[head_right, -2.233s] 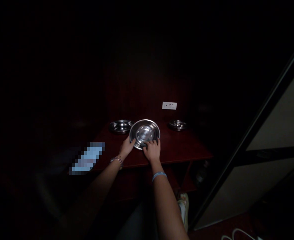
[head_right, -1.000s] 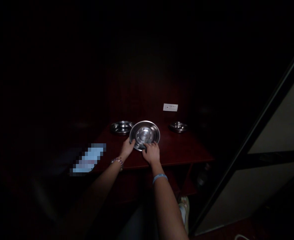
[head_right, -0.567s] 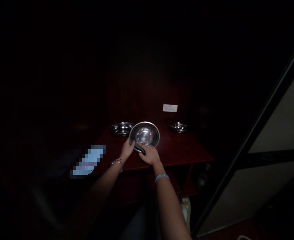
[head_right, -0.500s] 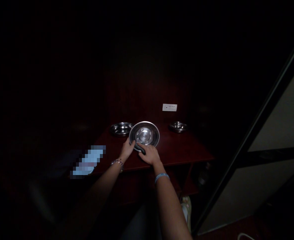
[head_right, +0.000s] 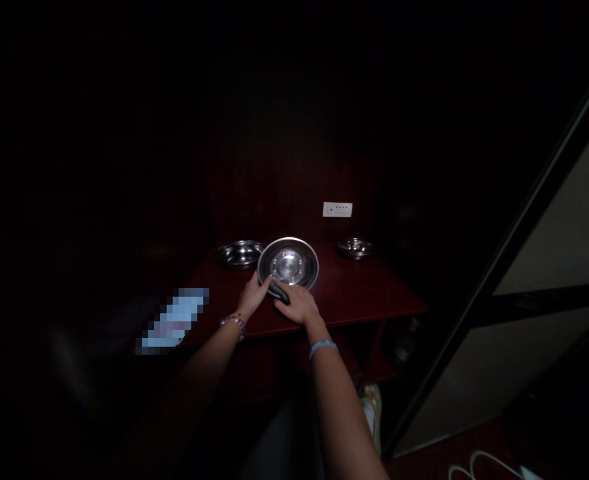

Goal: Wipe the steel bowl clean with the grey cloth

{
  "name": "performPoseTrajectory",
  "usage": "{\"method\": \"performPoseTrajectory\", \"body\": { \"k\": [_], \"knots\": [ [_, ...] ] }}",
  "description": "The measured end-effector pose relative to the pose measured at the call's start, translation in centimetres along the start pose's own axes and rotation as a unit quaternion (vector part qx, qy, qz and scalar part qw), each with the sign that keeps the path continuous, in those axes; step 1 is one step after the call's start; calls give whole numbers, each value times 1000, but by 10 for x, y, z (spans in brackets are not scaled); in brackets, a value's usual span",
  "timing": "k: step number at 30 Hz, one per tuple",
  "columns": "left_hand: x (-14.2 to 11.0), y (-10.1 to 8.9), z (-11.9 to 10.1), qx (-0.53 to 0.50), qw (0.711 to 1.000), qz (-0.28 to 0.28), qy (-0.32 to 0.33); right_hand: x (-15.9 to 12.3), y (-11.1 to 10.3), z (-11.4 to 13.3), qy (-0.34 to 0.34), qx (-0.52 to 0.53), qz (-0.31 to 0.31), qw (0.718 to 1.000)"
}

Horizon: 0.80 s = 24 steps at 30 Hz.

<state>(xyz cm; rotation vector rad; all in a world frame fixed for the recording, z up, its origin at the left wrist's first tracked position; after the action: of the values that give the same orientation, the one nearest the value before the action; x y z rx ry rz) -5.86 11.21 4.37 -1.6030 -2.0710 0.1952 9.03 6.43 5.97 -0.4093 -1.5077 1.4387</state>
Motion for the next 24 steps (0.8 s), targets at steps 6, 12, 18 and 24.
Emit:
{"method": "performPoseTrajectory", "body": {
  "k": [6, 12, 18, 24],
  "knots": [
    [-1, 1, -2, 20, 1000, 10, -17, 0, 0, 1, -12, 6, -9, 1000],
    [2, 1, 7, -17, 999, -3, -32, 2, 5, -2, -6, -20, -8, 1000],
    [8, -4, 10, -121, 992, -40, -2, 1, 2, -7, 38, -73, -10, 997],
    [5, -5, 4, -138, 989, -43, 18, -4, -11, -17, 115, -111, -62, 985]
  ]
}}
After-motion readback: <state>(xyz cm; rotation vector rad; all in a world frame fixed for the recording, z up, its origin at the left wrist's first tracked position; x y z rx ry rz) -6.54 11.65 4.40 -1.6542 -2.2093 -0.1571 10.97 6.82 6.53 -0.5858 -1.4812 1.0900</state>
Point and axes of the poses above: each hand's wrist, its own x-axis towards the middle knuckle, its own y-axis out of the palm, z = x × y, the point moved 10 cm from there along x, towards the middle knuckle, and after that the axes turned 11 degrees about -x, right-handed, at the moved point
